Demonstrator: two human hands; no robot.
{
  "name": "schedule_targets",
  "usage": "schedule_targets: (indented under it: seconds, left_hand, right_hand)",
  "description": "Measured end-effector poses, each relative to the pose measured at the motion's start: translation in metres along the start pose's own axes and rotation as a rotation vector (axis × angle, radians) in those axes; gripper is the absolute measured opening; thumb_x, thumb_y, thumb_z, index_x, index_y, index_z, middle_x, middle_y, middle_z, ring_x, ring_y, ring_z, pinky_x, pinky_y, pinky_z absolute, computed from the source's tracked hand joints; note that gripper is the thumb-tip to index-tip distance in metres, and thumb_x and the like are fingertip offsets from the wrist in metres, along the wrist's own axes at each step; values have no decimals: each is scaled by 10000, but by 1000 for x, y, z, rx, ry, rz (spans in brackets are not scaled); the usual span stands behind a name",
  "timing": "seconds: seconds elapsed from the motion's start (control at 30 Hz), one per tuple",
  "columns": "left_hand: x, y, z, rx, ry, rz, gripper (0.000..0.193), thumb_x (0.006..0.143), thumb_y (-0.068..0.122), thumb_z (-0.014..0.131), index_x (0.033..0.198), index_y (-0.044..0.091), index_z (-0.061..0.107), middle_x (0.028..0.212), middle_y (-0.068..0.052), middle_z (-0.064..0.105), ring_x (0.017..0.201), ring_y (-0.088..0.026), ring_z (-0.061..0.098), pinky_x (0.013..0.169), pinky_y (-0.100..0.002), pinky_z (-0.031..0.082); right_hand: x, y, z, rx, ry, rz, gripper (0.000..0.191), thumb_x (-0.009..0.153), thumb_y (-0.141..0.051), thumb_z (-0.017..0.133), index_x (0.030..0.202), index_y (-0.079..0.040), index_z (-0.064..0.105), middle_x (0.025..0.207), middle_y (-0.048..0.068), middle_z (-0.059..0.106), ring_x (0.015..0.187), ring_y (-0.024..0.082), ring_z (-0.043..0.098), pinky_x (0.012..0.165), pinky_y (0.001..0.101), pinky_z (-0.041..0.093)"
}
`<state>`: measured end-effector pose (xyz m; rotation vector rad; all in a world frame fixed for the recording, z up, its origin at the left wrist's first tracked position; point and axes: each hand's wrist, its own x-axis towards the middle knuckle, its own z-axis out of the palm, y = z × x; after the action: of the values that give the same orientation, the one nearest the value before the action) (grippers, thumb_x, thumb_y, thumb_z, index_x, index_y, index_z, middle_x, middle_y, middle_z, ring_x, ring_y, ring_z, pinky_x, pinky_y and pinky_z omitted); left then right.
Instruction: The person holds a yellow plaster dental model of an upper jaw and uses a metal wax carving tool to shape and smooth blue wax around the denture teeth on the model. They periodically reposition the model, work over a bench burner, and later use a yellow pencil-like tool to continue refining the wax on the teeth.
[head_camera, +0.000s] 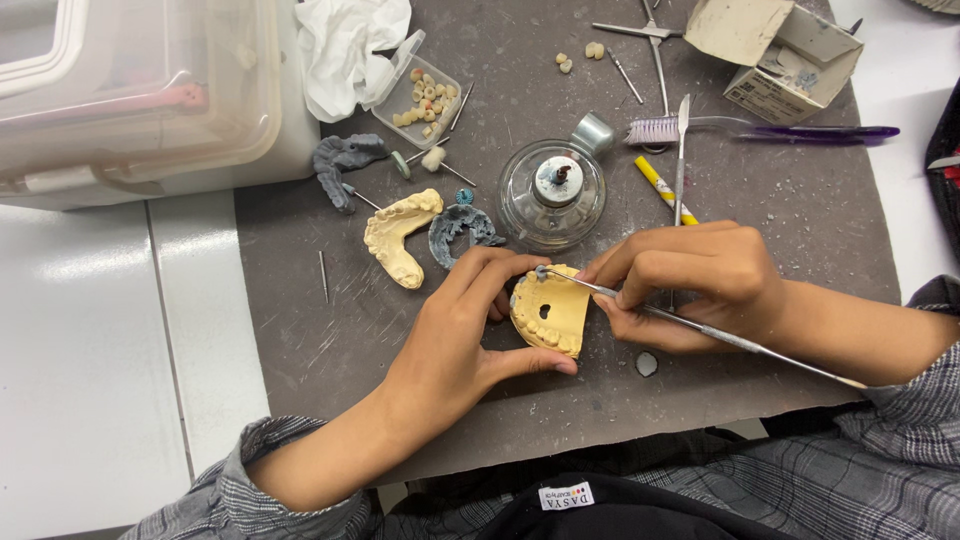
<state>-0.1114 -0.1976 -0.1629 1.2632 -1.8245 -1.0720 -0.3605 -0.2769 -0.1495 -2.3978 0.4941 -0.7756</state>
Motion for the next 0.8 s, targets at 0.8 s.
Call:
schedule_targets:
  seconds: [0.8]
  left_hand:
    - [5, 0, 3, 18, 4, 9, 789, 674, 387, 929, 1314, 48, 615, 1219, -81, 613, 932, -180, 674, 777, -292, 581]
  right_hand:
    - [0, 5, -4, -11, -2, 2, 259, 744, -40, 830, 676, -76, 582, 845, 108, 769, 793, 183, 790, 564, 271, 606]
